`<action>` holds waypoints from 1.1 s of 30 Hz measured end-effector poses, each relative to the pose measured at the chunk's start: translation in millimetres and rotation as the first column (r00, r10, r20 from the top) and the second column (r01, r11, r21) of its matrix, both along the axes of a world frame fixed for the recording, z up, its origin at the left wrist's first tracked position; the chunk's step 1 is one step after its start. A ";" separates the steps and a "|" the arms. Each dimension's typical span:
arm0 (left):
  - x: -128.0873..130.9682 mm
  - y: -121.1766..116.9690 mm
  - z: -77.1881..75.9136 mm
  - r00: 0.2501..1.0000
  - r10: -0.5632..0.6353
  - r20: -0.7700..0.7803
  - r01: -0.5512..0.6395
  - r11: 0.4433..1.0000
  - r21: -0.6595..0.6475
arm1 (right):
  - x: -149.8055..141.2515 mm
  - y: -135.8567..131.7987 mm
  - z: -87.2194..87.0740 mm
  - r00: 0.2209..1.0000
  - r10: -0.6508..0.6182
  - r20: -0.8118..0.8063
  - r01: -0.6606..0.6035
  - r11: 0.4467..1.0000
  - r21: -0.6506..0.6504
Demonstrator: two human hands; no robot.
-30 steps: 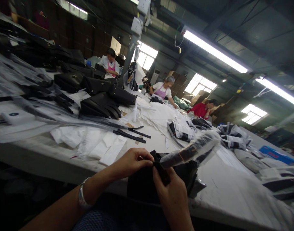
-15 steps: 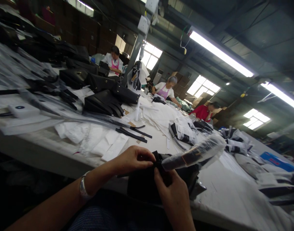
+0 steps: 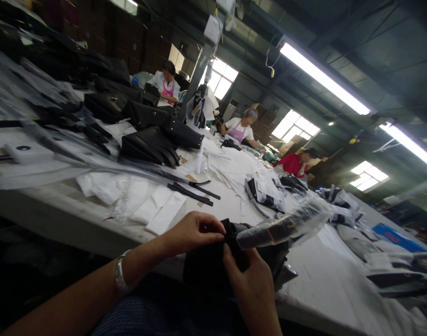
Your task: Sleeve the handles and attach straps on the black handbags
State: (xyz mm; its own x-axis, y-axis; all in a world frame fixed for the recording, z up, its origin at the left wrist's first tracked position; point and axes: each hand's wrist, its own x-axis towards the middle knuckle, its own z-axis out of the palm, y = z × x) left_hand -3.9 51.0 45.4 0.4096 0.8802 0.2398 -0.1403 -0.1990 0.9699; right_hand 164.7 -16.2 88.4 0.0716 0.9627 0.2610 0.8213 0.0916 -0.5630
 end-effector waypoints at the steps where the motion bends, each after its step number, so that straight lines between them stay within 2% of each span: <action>1: 0.2 -0.1 -1.9 1.000 0.003 0.014 -0.003 1.000 -0.015 | -0.5 -0.2 0.3 1.000 -0.004 -0.017 0.003 1.000 -0.015; 6: -2.3 0.4 -8.3 0.997 -0.041 0.066 0.044 0.997 -0.056 | -1.1 0.0 0.2 0.998 -0.018 -0.056 0.015 0.998 -0.056; 16: 1.4 4.2 -4.9 0.992 -0.096 0.084 0.103 0.991 -0.090 | -3.9 1.3 -0.8 0.992 -0.043 -0.117 0.039 0.999 -0.037; 23: 4.7 0.4 -4.7 0.997 -0.082 0.007 0.082 0.997 0.000 | -10.7 0.4 -1.6 0.984 -0.100 -0.149 0.094 0.995 -0.046; 25: 7.6 -3.5 -5.9 0.999 -0.047 0.016 0.046 0.998 0.034 | -9.1 2.9 -0.1 0.982 -0.082 -0.172 0.076 0.996 -0.040; 29: 10.5 -10.7 -6.5 0.994 0.105 0.018 -0.106 0.988 0.110 | -3.3 4.1 4.6 0.983 0.019 -0.183 -0.027 0.999 -0.040; 31: 8.0 -12.0 -5.9 0.991 0.133 -0.013 -0.130 0.984 0.121 | 2.8 -2.0 2.8 0.981 0.061 -0.181 -0.059 0.998 0.017; 33: 3.2 -11.6 -4.5 0.990 0.140 -0.036 -0.133 0.982 0.137 | 14.1 -12.4 -5.1 0.983 0.049 -0.177 -0.023 0.989 0.148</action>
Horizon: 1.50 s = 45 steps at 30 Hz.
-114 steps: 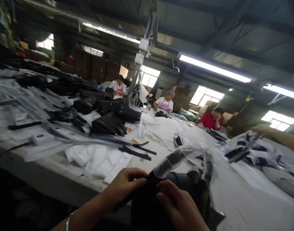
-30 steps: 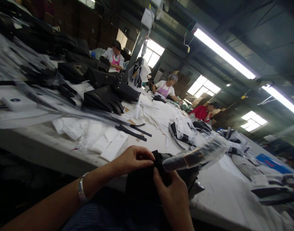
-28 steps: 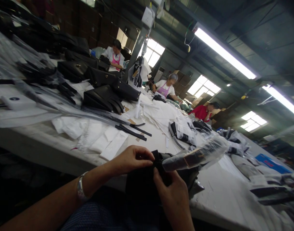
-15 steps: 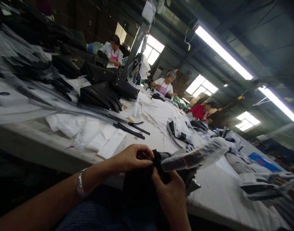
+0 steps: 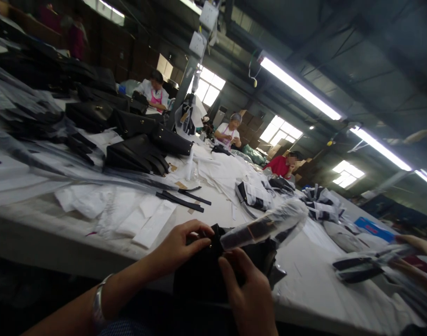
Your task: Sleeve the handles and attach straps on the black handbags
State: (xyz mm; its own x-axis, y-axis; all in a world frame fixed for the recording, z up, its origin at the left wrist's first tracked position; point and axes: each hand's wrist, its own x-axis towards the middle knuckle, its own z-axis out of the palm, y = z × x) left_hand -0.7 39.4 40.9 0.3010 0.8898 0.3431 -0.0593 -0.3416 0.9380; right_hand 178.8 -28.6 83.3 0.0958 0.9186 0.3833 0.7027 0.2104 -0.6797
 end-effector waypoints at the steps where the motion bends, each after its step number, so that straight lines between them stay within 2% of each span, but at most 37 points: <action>1: -2.8 0.6 1.5 1.000 0.005 -0.012 -0.005 1.000 0.019 | 7.9 -5.7 -6.0 0.999 -0.048 0.000 0.048 0.996 0.079; 3: -7.7 1.6 7.9 0.998 0.011 -0.054 -0.007 0.997 0.078 | 27.6 -15.6 -20.5 0.982 -0.187 -0.005 0.184 0.962 0.204; 5: -9.3 1.6 20.1 0.994 -0.003 -0.112 0.020 0.989 0.143 | 49.3 -21.5 -34.9 0.939 -0.344 -0.013 0.337 0.913 0.230; 7: -5.8 0.0 37.8 0.986 -0.028 -0.162 0.059 0.979 0.193 | 68.1 -22.8 -46.2 0.900 -0.434 -0.026 0.428 0.874 0.231; 10: 7.3 -3.8 65.3 0.972 -0.072 -0.225 0.119 0.972 0.202 | 84.0 -18.6 -55.9 0.923 -0.383 -0.046 0.378 0.874 0.306; 12: 16.8 -5.3 74.7 0.950 -0.101 -0.296 0.159 0.972 0.176 | 87.5 -13.9 -59.4 0.952 -0.301 -0.059 0.303 0.893 0.333; 14: 22.3 -5.0 72.6 0.927 -0.081 -0.366 0.154 0.973 0.174 | 89.5 -9.4 -63.0 0.963 -0.255 -0.092 0.271 0.904 0.329; 18: 14.2 -2.0 47.1 0.910 0.073 -0.408 0.022 0.974 0.224 | 100.3 -4.9 -72.2 0.937 -0.273 -0.216 0.334 0.882 0.332; 20: 5.3 -1.6 36.6 0.907 0.114 -0.404 -0.030 0.978 0.208 | 109.0 -4.1 -73.4 0.917 -0.284 -0.282 0.363 0.886 0.288; 22: -0.6 -1.9 34.5 0.913 0.127 -0.387 -0.060 0.982 0.179 | 117.5 -1.2 -67.8 0.897 -0.303 -0.323 0.380 0.900 0.212; 24: 0.8 -2.7 43.1 0.943 0.106 -0.316 -0.069 0.990 0.126 | 124.8 6.7 -54.3 0.889 -0.311 -0.335 0.381 0.909 0.166; 28: 25.8 -8.3 84.1 0.994 0.069 -0.087 -0.068 0.998 0.020 | 134.6 39.7 -15.3 0.934 -0.245 -0.258 0.302 0.930 0.208; 30: 41.3 -12.9 104.0 0.994 0.013 -0.107 -0.013 1.000 0.004 | 137.8 57.8 -0.7 0.967 -0.185 -0.177 0.218 0.958 0.189; 32: 52.3 -17.6 113.8 0.980 -0.064 -0.188 0.064 0.998 -0.005 | 140.7 70.1 5.5 0.986 -0.131 -0.107 0.147 0.977 0.156; 33: 55.2 -19.6 113.9 0.974 -0.078 -0.215 0.077 0.997 -0.013 | 142.4 73.2 5.5 0.990 -0.108 -0.086 0.119 0.982 0.146; 35: 55.3 -21.6 106.6 0.979 -0.028 -0.204 0.021 0.999 -0.040 | 146.5 74.8 1.1 0.995 -0.069 -0.076 0.079 0.986 0.148; 39: 43.8 -15.0 88.8 0.987 0.158 -0.016 -0.158 0.980 -0.124 | 152.8 79.6 -9.6 0.994 -0.041 -0.104 0.062 0.976 0.208; 42: 41.7 -6.9 95.3 0.957 0.226 0.183 -0.217 0.974 -0.067 | 149.5 102.7 -3.3 0.989 -0.052 -0.135 0.087 0.961 0.263; 45: 51.7 -2.3 112.9 0.923 0.220 0.317 -0.247 0.968 0.049 | 140.8 139.5 17.7 0.987 -0.052 -0.153 0.098 0.945 0.312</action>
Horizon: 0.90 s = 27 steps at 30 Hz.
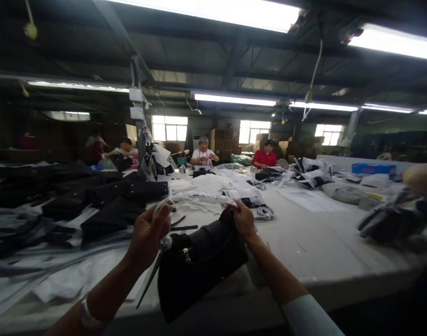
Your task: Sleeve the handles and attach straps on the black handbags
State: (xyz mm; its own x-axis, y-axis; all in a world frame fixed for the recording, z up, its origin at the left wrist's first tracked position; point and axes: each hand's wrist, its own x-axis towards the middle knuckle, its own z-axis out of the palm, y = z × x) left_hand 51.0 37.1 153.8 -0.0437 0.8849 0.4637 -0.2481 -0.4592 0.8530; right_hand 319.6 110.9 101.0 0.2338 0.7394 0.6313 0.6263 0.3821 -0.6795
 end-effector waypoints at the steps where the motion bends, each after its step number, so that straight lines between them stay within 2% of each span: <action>1: 5.1 1.2 4.6 1.000 0.004 0.014 -0.004 0.999 0.034 | -2.8 12.6 8.5 1.000 -0.001 -0.002 0.001 1.000 0.013; 4: 20.6 6.6 5.7 1.000 0.019 0.021 -0.020 0.999 0.040 | -8.8 43.0 29.6 1.000 0.007 0.010 -0.007 1.000 0.005; 6: 27.1 11.8 -4.6 1.000 0.012 -0.027 -0.012 1.000 -0.012 | -12.0 51.0 34.7 0.999 0.022 0.028 -0.022 0.999 -0.028; 8: 26.4 16.8 -20.1 0.994 -0.027 -0.105 0.022 0.999 -0.047 | -15.5 44.5 30.0 0.999 0.023 0.038 -0.022 0.999 -0.044; 11: 5.2 22.2 -45.1 0.978 -0.062 -0.199 0.054 0.997 -0.048 | -21.2 6.1 4.9 1.000 -0.014 0.000 0.014 1.000 -0.003; 12: -7.9 23.8 -53.2 0.969 -0.040 -0.243 0.030 0.999 -0.041 | -23.4 -11.8 -7.5 0.997 -0.015 -0.073 0.015 1.000 0.002; 14: -41.0 27.4 -69.9 0.913 0.090 -0.397 -0.112 0.993 -0.035 | -30.2 -48.6 -36.4 0.977 0.055 -0.204 -0.084 0.988 -0.133; 15: -59.1 29.4 -78.8 0.846 0.188 -0.499 -0.234 0.972 -0.030 | -35.8 -65.1 -52.0 0.953 0.121 -0.278 -0.188 0.955 -0.228; 16: -76.8 31.5 -88.1 0.731 0.279 -0.623 -0.368 0.930 -0.015 | -43.6 -79.2 -67.7 0.911 0.190 -0.367 -0.311 0.900 -0.305; 18: -106.4 35.0 -108.0 0.613 0.314 -0.725 -0.473 0.881 -0.019 | -66.0 -98.6 -97.0 0.792 0.294 -0.535 -0.531 0.765 -0.366; 19: -116.7 36.1 -118.2 0.564 0.305 -0.768 -0.498 0.867 -0.021 | -80.3 -103.9 -109.6 0.731 0.305 -0.610 -0.601 0.711 -0.365; 22: -128.3 36.9 -146.6 0.444 0.253 -0.859 -0.531 0.847 -0.025 | -126.9 -107.1 -136.2 0.610 0.261 -0.748 -0.664 0.684 -0.303; 24: -126.2 37.1 -160.5 0.378 0.231 -0.897 -0.553 0.833 -0.019 | -152.9 -102.9 -144.6 0.557 0.250 -0.792 -0.689 0.671 -0.273; 27: -123.3 40.4 -171.1 0.320 0.207 -0.924 -0.588 0.808 -0.022 | -174.8 -93.7 -147.7 0.505 0.257 -0.824 -0.726 0.642 -0.244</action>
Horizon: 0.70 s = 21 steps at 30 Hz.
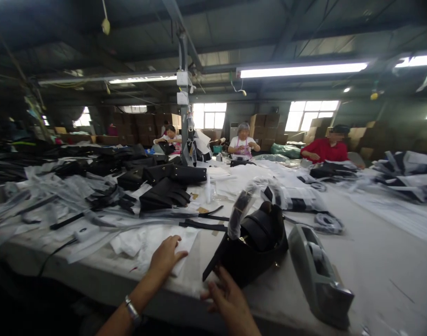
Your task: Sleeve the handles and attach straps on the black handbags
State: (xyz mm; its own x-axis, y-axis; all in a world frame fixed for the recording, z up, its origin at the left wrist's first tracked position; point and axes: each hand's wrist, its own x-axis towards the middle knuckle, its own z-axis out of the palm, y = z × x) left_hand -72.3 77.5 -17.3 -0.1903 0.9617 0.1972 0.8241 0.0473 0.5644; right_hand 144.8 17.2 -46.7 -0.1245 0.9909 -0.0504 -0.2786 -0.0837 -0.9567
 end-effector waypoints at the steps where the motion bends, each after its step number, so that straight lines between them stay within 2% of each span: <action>1: -0.7 1.7 -1.3 1.000 0.015 -0.007 -0.015 1.000 -0.012 | -3.0 3.0 0.4 1.000 0.010 -0.001 -0.010 1.000 -0.003; 5: -8.6 5.8 -0.8 0.998 0.059 -0.011 -0.059 0.998 -0.026 | -5.9 10.9 4.0 0.998 -0.005 0.058 0.005 1.000 -0.006; 10: -15.2 0.9 6.0 0.997 0.070 0.035 -0.072 0.997 0.035 | -12.6 13.8 9.9 0.989 -0.056 0.134 0.055 0.998 0.012; 16: -10.0 -14.2 22.7 0.974 0.023 0.224 -0.043 0.995 0.085 | -13.6 15.9 22.4 0.976 0.039 0.215 -0.039 0.999 -0.002; 18: -1.7 -25.8 27.7 0.937 -0.031 0.348 0.016 0.999 0.048 | -11.1 13.3 26.4 0.983 0.064 0.172 -0.074 0.996 0.049; 21: 15.2 -49.5 28.7 0.788 -0.074 0.611 0.151 0.986 -0.075 | -7.4 7.6 30.1 0.985 0.092 0.144 -0.106 0.989 0.100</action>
